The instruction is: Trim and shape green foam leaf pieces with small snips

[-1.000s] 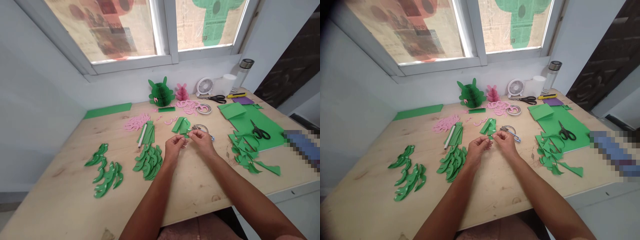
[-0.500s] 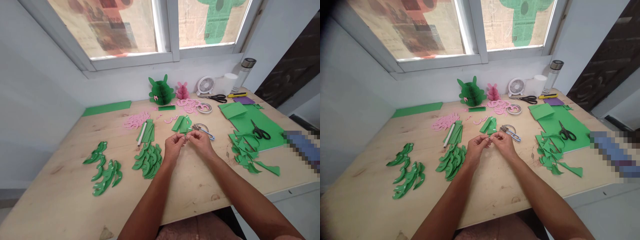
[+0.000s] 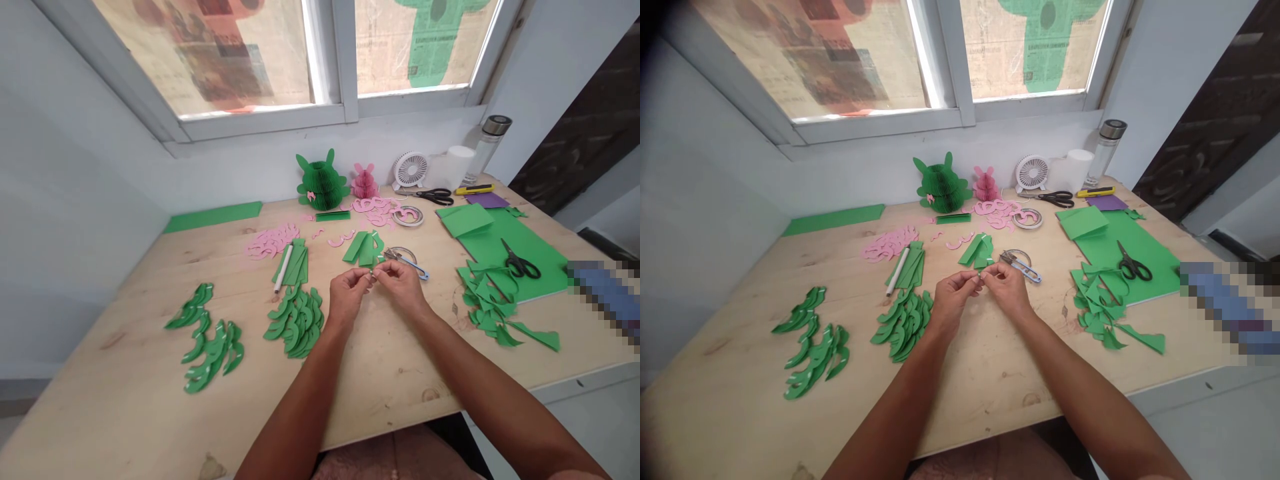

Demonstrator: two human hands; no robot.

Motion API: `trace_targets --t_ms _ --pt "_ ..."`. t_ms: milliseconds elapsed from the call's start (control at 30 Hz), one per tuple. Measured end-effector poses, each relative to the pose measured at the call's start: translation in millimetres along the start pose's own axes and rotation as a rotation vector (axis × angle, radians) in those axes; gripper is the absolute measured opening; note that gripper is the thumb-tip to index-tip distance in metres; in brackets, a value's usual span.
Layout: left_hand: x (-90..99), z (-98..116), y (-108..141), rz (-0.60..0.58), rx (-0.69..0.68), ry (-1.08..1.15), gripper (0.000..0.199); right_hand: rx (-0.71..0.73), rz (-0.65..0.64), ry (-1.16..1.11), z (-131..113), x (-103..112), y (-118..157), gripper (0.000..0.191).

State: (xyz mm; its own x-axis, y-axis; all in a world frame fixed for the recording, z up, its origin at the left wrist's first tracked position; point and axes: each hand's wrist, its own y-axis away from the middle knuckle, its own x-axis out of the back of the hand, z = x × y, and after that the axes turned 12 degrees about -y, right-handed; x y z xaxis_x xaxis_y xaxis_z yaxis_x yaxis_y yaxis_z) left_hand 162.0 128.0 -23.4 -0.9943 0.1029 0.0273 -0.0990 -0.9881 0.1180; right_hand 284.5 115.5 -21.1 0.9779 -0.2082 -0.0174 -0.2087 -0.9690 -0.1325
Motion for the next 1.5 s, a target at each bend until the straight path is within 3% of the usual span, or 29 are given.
trace_targets --t_ms 733,1000,1267,1500 --pt "-2.6 -1.1 0.7 -0.011 0.072 0.124 0.022 0.08 0.048 0.057 0.6 -1.9 2.1 0.012" --pt "-3.5 0.3 1.6 0.041 0.024 0.058 0.017 0.152 0.031 0.115 1.3 -2.5 2.8 0.012" --pt "-5.0 -5.2 1.7 0.113 -0.062 -0.043 0.014 0.303 0.014 0.394 -3.9 -4.6 7.8 0.012" --pt "-1.2 -7.7 0.2 0.17 -0.117 -0.131 0.017 0.285 -0.017 0.355 -3.0 -6.5 9.7 0.017"
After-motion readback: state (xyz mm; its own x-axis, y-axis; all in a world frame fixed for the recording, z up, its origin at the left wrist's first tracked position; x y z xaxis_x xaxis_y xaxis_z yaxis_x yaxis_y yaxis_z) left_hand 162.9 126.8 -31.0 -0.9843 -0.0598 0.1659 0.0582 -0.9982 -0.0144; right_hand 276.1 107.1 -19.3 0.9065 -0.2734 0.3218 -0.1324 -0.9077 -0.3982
